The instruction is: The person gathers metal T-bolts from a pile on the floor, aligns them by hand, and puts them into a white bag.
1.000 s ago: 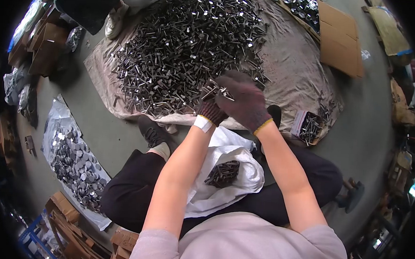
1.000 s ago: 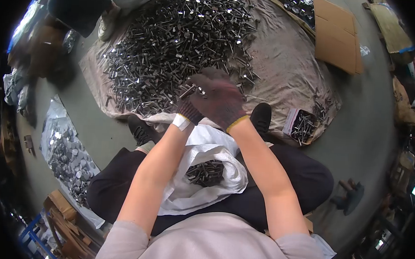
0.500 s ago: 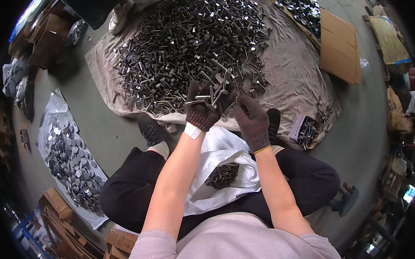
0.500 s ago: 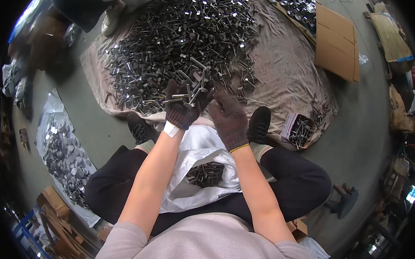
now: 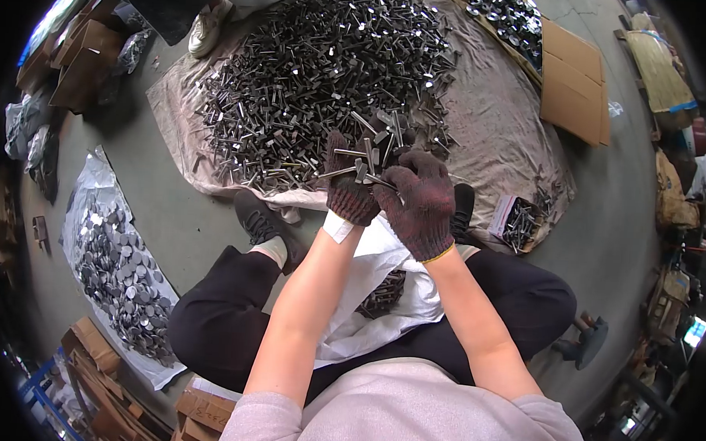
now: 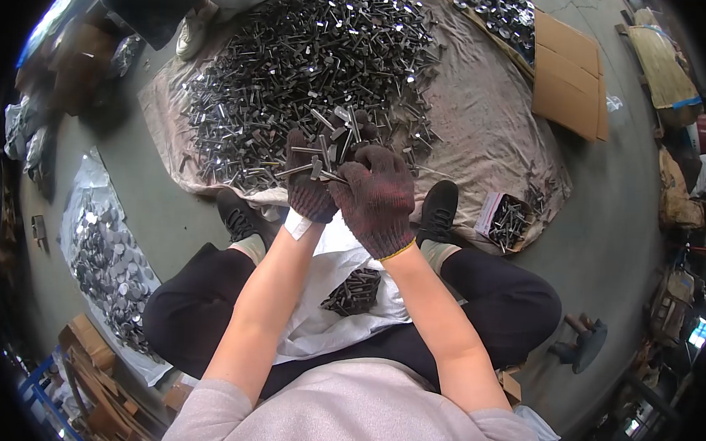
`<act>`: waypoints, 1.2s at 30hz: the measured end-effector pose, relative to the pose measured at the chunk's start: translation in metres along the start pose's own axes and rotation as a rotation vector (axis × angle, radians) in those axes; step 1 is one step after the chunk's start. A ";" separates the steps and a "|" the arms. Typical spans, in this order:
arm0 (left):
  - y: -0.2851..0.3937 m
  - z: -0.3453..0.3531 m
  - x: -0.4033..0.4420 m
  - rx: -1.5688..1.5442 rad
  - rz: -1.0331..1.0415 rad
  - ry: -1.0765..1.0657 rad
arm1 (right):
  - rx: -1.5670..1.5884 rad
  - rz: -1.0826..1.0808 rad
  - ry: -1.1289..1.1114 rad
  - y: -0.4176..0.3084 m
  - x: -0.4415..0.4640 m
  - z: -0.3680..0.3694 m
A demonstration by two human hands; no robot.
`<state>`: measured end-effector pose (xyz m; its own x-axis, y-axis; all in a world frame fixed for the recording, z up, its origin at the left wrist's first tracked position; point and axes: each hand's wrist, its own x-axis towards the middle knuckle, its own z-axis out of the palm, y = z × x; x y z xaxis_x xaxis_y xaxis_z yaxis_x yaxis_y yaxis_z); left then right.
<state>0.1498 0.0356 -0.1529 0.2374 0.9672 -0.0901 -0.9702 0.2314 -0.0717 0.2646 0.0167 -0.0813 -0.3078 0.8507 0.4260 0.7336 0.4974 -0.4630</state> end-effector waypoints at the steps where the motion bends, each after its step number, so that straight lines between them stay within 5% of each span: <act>1: 0.000 -0.001 -0.001 0.054 -0.025 -0.005 | 0.012 0.009 0.043 -0.004 -0.002 -0.001; 11: -0.004 0.015 -0.014 -0.149 -0.088 -0.187 | 0.068 0.092 0.184 -0.014 -0.008 -0.019; 17: -0.006 0.020 -0.023 -0.219 -0.115 -0.133 | -0.017 -0.066 0.037 -0.024 0.000 -0.033; 19: -0.005 0.020 -0.022 -0.331 -0.189 -0.274 | 0.075 0.003 0.119 -0.017 -0.008 -0.030; 23: -0.005 0.037 -0.034 -0.352 -0.222 -0.212 | 0.045 0.231 0.200 -0.001 0.000 -0.044; 29: -0.021 0.059 -0.043 -0.231 -0.146 0.024 | 0.010 0.189 0.141 0.006 0.027 -0.063; 36: -0.029 0.070 -0.054 -0.175 -0.173 -0.021 | 0.070 0.379 -0.054 0.008 0.030 -0.059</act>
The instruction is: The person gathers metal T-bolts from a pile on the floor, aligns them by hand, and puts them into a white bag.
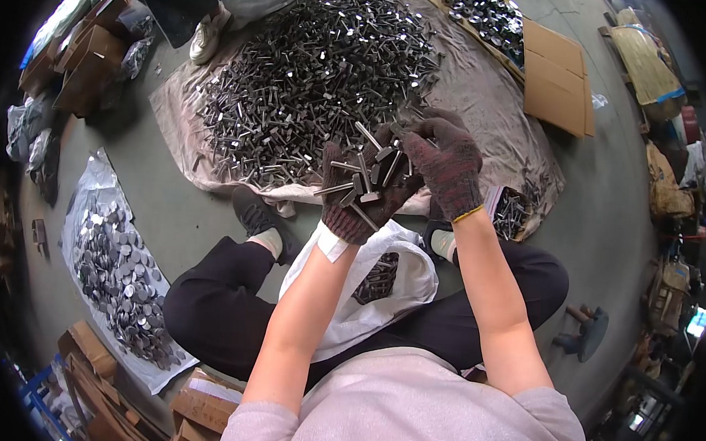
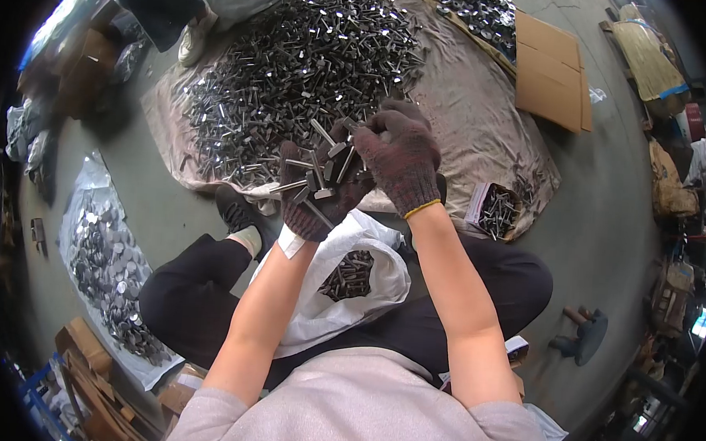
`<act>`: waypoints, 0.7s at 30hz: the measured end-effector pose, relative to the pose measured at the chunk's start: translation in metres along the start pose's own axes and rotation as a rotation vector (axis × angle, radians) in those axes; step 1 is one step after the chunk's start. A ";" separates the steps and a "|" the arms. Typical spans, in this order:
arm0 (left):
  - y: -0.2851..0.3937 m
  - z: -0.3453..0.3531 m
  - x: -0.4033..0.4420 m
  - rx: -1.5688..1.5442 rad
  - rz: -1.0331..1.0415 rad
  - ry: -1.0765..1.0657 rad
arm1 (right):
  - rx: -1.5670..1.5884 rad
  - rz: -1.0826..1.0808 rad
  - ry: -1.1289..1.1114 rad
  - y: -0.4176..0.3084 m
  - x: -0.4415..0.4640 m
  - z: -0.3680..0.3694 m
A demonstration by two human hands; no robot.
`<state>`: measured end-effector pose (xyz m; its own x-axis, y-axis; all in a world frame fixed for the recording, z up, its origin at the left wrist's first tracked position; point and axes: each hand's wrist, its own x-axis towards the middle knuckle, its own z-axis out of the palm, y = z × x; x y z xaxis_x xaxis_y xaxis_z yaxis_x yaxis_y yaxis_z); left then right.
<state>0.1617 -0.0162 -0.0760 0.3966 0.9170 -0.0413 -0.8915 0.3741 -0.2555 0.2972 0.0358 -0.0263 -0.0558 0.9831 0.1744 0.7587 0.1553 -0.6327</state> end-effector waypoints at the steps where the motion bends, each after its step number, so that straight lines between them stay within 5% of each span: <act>1: -0.002 0.001 -0.001 -0.007 0.010 -0.036 | 0.004 -0.001 -0.006 -0.003 -0.003 -0.001; 7: -0.001 -0.020 0.000 0.009 0.037 -0.037 | 0.163 0.302 -0.079 -0.010 -0.033 -0.001; 13: 0.001 -0.018 -0.006 0.005 0.073 -0.021 | -0.221 -0.204 0.040 -0.013 -0.050 -0.001; 20: -0.001 -0.018 -0.007 0.088 0.068 -0.097 | -0.110 -0.277 0.022 -0.016 -0.054 -0.010; 21: -0.001 -0.021 -0.006 0.057 0.075 -0.107 | -0.051 -0.153 0.006 -0.017 -0.057 -0.006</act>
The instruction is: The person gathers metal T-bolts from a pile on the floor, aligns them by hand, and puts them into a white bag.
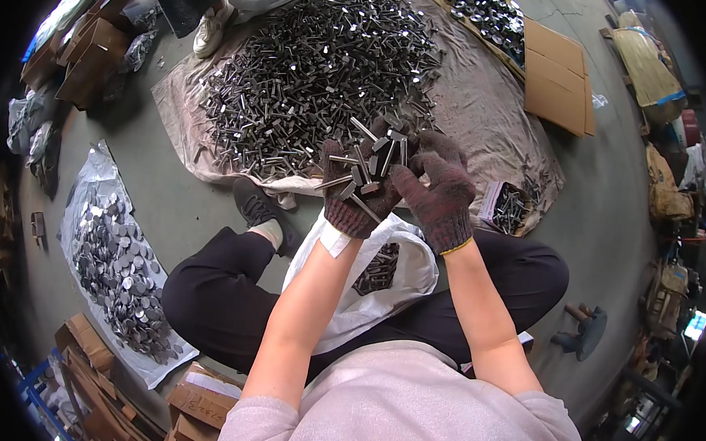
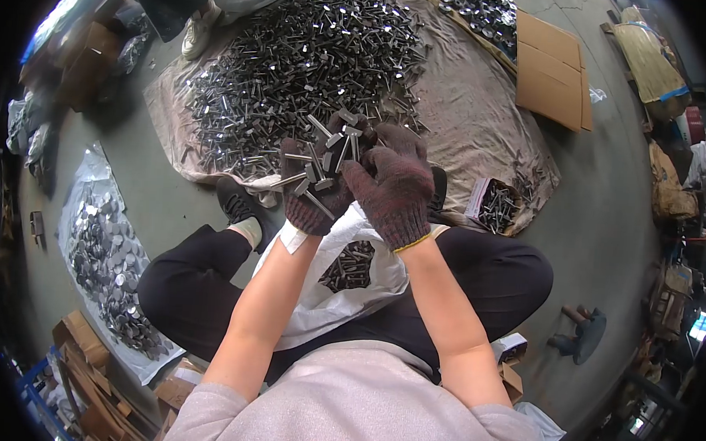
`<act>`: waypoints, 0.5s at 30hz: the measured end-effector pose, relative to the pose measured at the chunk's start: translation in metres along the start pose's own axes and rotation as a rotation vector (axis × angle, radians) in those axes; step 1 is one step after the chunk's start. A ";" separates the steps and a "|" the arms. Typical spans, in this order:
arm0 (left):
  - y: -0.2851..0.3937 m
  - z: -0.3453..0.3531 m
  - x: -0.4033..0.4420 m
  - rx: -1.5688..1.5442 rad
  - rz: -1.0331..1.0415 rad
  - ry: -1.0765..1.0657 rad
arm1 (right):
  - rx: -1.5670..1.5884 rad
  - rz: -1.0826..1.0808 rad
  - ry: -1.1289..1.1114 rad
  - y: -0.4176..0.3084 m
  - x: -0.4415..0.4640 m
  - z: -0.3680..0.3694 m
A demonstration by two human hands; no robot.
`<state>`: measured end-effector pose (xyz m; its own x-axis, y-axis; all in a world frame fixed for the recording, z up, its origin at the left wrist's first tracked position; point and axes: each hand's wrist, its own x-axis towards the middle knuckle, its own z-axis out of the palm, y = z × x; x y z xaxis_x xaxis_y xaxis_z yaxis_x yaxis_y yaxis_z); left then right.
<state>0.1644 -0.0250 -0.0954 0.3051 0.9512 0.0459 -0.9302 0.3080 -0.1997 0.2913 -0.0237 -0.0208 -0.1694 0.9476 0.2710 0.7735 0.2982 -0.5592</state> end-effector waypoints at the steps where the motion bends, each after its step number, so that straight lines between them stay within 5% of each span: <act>1: 0.000 -0.002 0.000 -0.030 0.009 -0.008 | 0.060 0.124 -0.014 -0.002 -0.003 0.003; 8: 0.001 0.006 -0.007 -0.111 -0.008 0.047 | 0.071 0.030 0.156 0.001 -0.009 0.004; 12: -0.001 0.018 -0.009 -0.046 -0.064 0.052 | 0.403 0.254 0.248 0.037 0.021 -0.001; 15: -0.007 0.021 -0.007 -0.064 -0.115 -0.014 | 1.072 0.750 -0.247 0.046 0.044 -0.009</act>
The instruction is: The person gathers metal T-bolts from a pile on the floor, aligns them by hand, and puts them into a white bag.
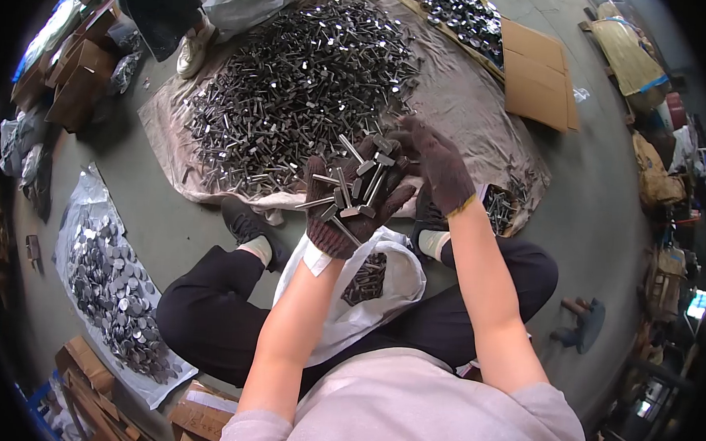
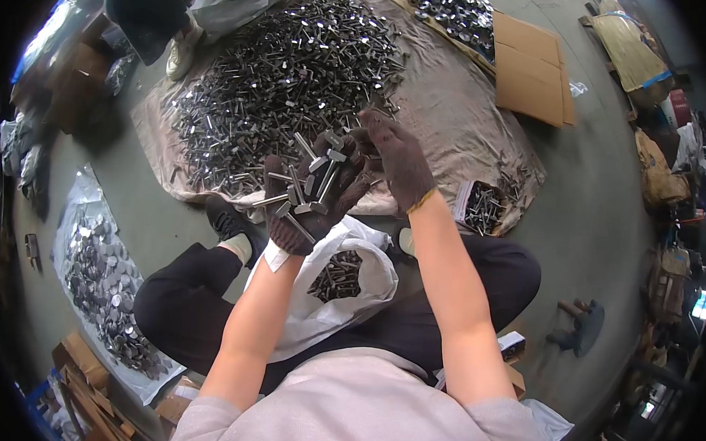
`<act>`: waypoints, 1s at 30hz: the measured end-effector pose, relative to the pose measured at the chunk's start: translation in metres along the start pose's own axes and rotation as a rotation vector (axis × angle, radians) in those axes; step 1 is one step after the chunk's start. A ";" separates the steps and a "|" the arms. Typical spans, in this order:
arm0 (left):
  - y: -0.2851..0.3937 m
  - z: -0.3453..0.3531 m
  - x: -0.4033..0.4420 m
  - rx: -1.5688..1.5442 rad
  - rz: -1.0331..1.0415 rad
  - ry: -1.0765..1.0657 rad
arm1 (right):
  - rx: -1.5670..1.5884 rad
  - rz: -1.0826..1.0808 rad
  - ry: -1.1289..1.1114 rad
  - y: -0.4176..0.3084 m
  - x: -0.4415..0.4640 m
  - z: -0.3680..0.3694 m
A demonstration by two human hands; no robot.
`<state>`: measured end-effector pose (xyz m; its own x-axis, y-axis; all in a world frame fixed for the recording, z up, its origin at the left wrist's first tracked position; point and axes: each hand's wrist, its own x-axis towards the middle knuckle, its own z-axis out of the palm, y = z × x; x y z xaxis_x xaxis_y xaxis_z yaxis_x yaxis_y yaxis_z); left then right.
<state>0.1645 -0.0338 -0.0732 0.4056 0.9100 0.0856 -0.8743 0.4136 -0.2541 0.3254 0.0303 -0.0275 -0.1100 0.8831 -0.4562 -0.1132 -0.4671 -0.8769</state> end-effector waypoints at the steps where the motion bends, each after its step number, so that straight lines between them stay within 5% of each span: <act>1: -0.001 -0.002 0.000 -0.006 -0.022 -0.003 | 0.000 0.007 0.005 0.007 0.008 -0.006; 3: -0.002 -0.002 -0.004 -0.009 -0.037 0.000 | 0.172 0.154 -0.325 0.015 0.016 -0.006; 5: -0.006 0.002 -0.008 0.014 -0.042 0.044 | -0.001 0.013 -0.336 0.012 0.008 -0.004; 8: -0.003 -0.010 -0.007 -0.011 -0.039 0.061 | 0.288 0.134 -0.133 0.010 0.003 -0.013; 10: -0.002 -0.011 -0.009 -0.023 0.005 0.106 | 0.096 -0.116 0.097 0.004 -0.006 -0.013; 15: -0.002 -0.016 -0.010 -0.059 0.077 0.085 | 0.075 -0.285 0.308 0.024 -0.055 0.020; 17: 0.001 -0.022 -0.012 -0.023 0.142 0.135 | -0.303 -0.450 0.355 0.045 -0.070 0.033; 18: 0.002 -0.026 -0.012 -0.219 0.067 -0.112 | -0.300 -0.446 0.353 0.049 -0.073 0.037; 20: 0.006 -0.033 -0.017 -0.167 0.107 -0.014 | -0.694 -0.698 0.455 0.055 -0.078 0.043; 22: 0.004 -0.027 -0.015 -0.072 0.207 0.169 | -0.740 -0.748 0.423 0.062 -0.080 0.047; 30: 0.008 -0.024 -0.014 -0.135 0.188 0.030 | -0.983 -1.033 0.327 0.068 -0.078 0.049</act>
<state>0.1584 -0.0445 -0.0992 0.2482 0.9687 -0.0041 -0.8927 0.2271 -0.3892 0.2782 -0.0728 -0.0440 -0.1599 0.8325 0.5304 0.7195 0.4662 -0.5148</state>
